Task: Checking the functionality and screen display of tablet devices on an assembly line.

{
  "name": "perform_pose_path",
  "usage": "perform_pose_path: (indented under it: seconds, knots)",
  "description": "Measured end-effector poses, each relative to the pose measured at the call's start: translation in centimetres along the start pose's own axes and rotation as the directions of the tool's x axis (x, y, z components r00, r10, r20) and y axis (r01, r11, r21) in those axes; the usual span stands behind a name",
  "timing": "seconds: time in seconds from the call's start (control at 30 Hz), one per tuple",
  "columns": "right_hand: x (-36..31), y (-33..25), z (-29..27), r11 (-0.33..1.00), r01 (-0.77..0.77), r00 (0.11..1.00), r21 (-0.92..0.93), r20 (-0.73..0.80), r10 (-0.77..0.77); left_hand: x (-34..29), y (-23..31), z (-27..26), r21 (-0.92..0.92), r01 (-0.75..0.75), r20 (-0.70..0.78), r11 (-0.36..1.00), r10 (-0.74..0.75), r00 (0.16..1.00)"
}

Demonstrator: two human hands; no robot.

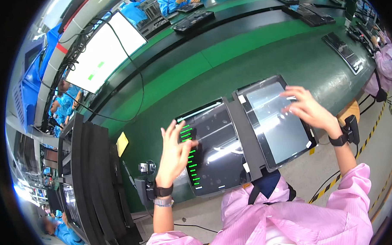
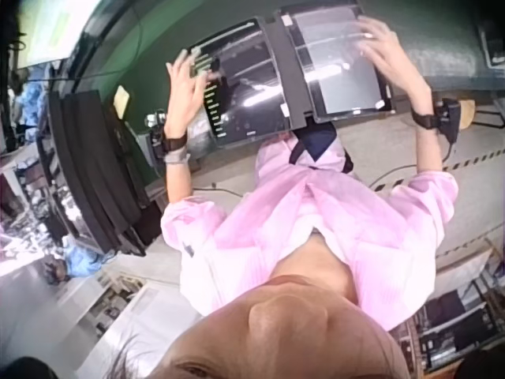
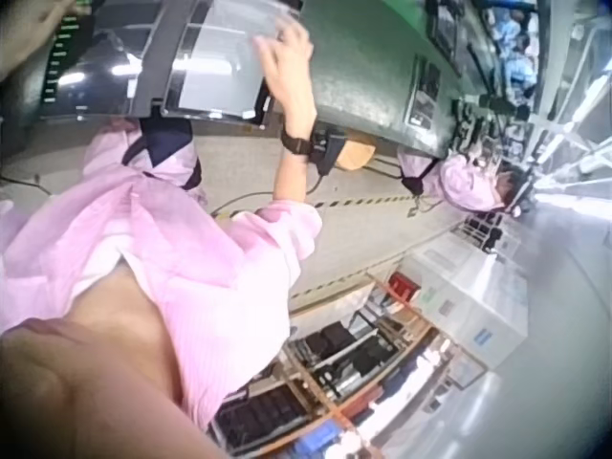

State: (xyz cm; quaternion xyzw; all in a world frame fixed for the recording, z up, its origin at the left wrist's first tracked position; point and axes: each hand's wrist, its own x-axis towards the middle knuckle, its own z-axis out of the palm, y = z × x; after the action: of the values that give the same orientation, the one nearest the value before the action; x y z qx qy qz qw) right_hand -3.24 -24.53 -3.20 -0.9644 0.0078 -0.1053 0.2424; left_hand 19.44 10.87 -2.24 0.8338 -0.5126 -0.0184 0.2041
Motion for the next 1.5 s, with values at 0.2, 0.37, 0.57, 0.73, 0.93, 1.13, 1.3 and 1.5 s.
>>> perform_pose_path:
  seconds: [0.2, 0.37, 0.57, 0.73, 0.93, 1.13, 1.3, 1.5]
  knots:
    - [4.8, 3.1, 1.9, 0.993, -0.012, 0.977, -0.119, -0.214, -0.014, 6.4, -2.0, 2.1, -0.002, -0.019, -0.152, 1.0, 0.019, 0.988]
    - [3.4, 2.5, 2.3, 0.993, -0.029, 0.997, -0.117, -0.081, 0.02, 3.9, -0.6, 2.0, 0.102, -0.102, -0.003, 0.99, 0.103, 0.995]
    - [-5.0, 0.0, -0.5, 0.974, -0.087, 0.982, 0.208, -0.15, 0.119, -1.0, 2.6, -0.7, -0.125, -0.148, 0.16, 0.981, 0.168, 0.973]
    - [-5.9, -0.3, 1.7, 0.931, -0.138, 0.927, 0.337, -0.286, 0.241, 3.9, 0.9, 0.9, 0.005, -0.091, -0.061, 0.996, 0.091, 0.994]
    - [-9.7, 1.8, 5.4, 0.663, -0.171, 0.875, 0.729, -0.197, 0.443, 1.3, 2.5, 1.8, -0.092, -0.202, 0.187, 0.975, 0.216, 0.958]
    - [-10.5, 0.6, 5.6, 0.572, -0.134, 0.897, 0.809, -0.147, 0.418, -4.3, 7.7, 0.3, -0.137, -0.152, 0.181, 0.979, 0.175, 0.968]
    - [-10.1, 0.3, 6.0, 0.628, -0.14, 0.902, 0.766, -0.162, 0.399, -5.6, 8.0, 1.3, -0.075, -0.124, 0.101, 0.989, 0.131, 0.986]
    - [-10.5, 0.2, 5.8, 0.694, -0.149, 0.901, 0.705, -0.193, 0.39, -5.7, 8.6, 2.9, -0.074, -0.188, 0.162, 0.979, 0.198, 0.967]
